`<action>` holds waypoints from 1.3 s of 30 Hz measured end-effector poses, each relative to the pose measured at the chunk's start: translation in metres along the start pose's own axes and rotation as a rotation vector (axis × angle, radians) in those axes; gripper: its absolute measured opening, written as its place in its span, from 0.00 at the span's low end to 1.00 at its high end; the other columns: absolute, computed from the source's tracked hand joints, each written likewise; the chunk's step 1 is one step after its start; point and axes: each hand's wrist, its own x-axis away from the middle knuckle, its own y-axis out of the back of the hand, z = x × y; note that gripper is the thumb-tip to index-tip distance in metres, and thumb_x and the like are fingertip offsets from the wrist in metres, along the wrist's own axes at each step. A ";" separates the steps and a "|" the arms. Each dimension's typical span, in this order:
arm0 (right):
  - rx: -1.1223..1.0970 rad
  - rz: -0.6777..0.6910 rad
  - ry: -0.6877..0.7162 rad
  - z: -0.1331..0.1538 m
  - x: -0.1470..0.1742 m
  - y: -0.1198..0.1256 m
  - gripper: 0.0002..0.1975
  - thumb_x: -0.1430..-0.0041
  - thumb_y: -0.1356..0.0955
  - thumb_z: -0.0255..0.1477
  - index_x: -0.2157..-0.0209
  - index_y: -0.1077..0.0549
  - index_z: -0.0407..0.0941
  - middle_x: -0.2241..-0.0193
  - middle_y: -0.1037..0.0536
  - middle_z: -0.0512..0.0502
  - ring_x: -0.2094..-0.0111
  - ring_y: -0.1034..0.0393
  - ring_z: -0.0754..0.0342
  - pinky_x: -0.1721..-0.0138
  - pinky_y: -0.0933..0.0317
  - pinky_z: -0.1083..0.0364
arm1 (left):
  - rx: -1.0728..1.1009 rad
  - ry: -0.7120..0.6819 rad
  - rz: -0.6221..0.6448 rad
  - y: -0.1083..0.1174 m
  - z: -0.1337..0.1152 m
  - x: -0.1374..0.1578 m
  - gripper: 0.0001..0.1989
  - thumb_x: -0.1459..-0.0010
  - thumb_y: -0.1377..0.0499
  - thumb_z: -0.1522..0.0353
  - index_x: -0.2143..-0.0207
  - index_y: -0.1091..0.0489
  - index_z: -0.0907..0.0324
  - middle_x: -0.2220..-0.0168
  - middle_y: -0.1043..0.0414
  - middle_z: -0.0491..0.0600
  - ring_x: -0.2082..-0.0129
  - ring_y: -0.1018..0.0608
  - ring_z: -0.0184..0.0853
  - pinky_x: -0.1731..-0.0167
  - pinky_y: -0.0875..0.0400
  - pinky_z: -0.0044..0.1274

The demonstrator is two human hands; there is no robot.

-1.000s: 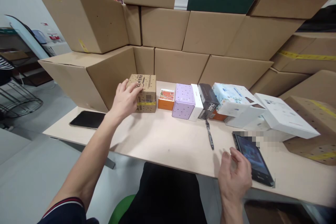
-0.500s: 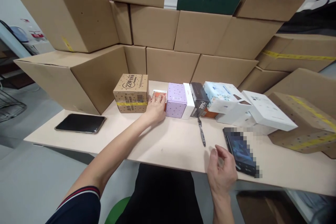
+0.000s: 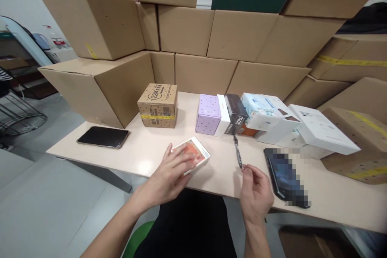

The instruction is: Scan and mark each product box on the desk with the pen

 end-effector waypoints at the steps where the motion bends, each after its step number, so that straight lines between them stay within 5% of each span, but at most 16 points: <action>1: -0.087 0.068 -0.053 0.006 0.000 -0.006 0.18 0.37 0.33 0.42 0.57 0.24 0.42 0.59 0.20 0.39 0.59 0.25 0.48 0.53 0.32 0.48 | 0.102 -0.040 0.039 0.000 0.003 0.000 0.16 0.35 0.45 0.74 0.47 0.30 0.53 0.41 0.28 0.52 0.29 0.44 0.43 0.32 0.59 0.50; 5: -0.379 0.468 -0.160 0.027 -0.005 -0.032 0.24 0.35 0.36 0.47 0.47 0.27 0.45 0.48 0.23 0.39 0.49 0.27 0.46 0.47 0.34 0.46 | 0.392 -0.143 0.130 -0.002 0.017 -0.007 0.17 0.38 0.47 0.79 0.57 0.24 0.52 0.43 0.25 0.47 0.28 0.48 0.42 0.31 0.59 0.50; 8: -0.451 0.645 -0.166 0.033 -0.009 -0.045 0.27 0.34 0.39 0.48 0.41 0.31 0.48 0.42 0.27 0.41 0.44 0.30 0.45 0.42 0.37 0.46 | 0.341 -0.129 0.011 -0.013 0.027 -0.011 0.18 0.40 0.48 0.81 0.60 0.23 0.53 0.41 0.27 0.47 0.28 0.48 0.42 0.31 0.53 0.49; 11: -0.416 0.553 -0.192 0.030 -0.008 -0.048 0.25 0.34 0.38 0.48 0.46 0.27 0.46 0.47 0.23 0.40 0.46 0.29 0.45 0.44 0.36 0.46 | 0.106 0.003 -0.234 -0.030 0.034 -0.012 0.17 0.46 0.49 0.83 0.71 0.25 0.57 0.38 0.30 0.48 0.28 0.50 0.47 0.34 0.50 0.54; 19: -0.397 0.458 -0.207 0.031 -0.002 -0.042 0.23 0.34 0.38 0.47 0.53 0.24 0.45 0.53 0.20 0.40 0.53 0.25 0.47 0.51 0.33 0.49 | 0.012 0.095 -0.417 -0.062 0.024 -0.012 0.15 0.49 0.50 0.85 0.72 0.30 0.60 0.29 0.48 0.52 0.29 0.47 0.47 0.34 0.46 0.50; 23: -0.387 0.404 -0.220 0.029 -0.003 -0.041 0.22 0.34 0.38 0.47 0.58 0.23 0.45 0.57 0.19 0.41 0.55 0.25 0.48 0.53 0.33 0.50 | 0.050 0.189 -0.369 -0.059 0.019 -0.006 0.16 0.51 0.48 0.84 0.68 0.28 0.59 0.27 0.58 0.49 0.27 0.59 0.52 0.35 0.46 0.52; 26: -0.434 0.414 -0.227 0.024 -0.003 -0.041 0.21 0.34 0.37 0.46 0.56 0.24 0.45 0.56 0.20 0.42 0.54 0.26 0.47 0.50 0.34 0.49 | 0.148 0.238 -0.153 -0.049 0.016 -0.006 0.15 0.54 0.43 0.82 0.65 0.28 0.59 0.26 0.65 0.50 0.27 0.64 0.56 0.34 0.51 0.54; 30: -0.487 0.474 -0.222 0.017 -0.003 -0.040 0.22 0.35 0.37 0.47 0.52 0.25 0.45 0.53 0.21 0.41 0.53 0.26 0.46 0.50 0.34 0.47 | 0.235 0.222 0.032 -0.037 0.013 -0.012 0.14 0.53 0.35 0.74 0.64 0.33 0.58 0.27 0.59 0.56 0.27 0.58 0.56 0.31 0.56 0.51; 34: -0.542 0.529 -0.219 0.014 -0.002 -0.038 0.25 0.35 0.38 0.48 0.49 0.24 0.45 0.50 0.21 0.39 0.53 0.26 0.45 0.51 0.32 0.46 | 0.458 0.297 -0.028 -0.033 0.016 -0.013 0.12 0.48 0.34 0.69 0.67 0.35 0.56 0.29 0.55 0.53 0.28 0.50 0.49 0.33 0.44 0.40; 39: -0.716 0.608 -0.236 0.015 0.001 -0.034 0.25 0.33 0.39 0.48 0.46 0.25 0.47 0.46 0.24 0.39 0.47 0.28 0.43 0.46 0.34 0.42 | 0.735 0.367 -0.152 -0.033 0.024 -0.009 0.13 0.46 0.33 0.65 0.69 0.37 0.56 0.36 0.40 0.54 0.34 0.38 0.46 0.38 0.40 0.37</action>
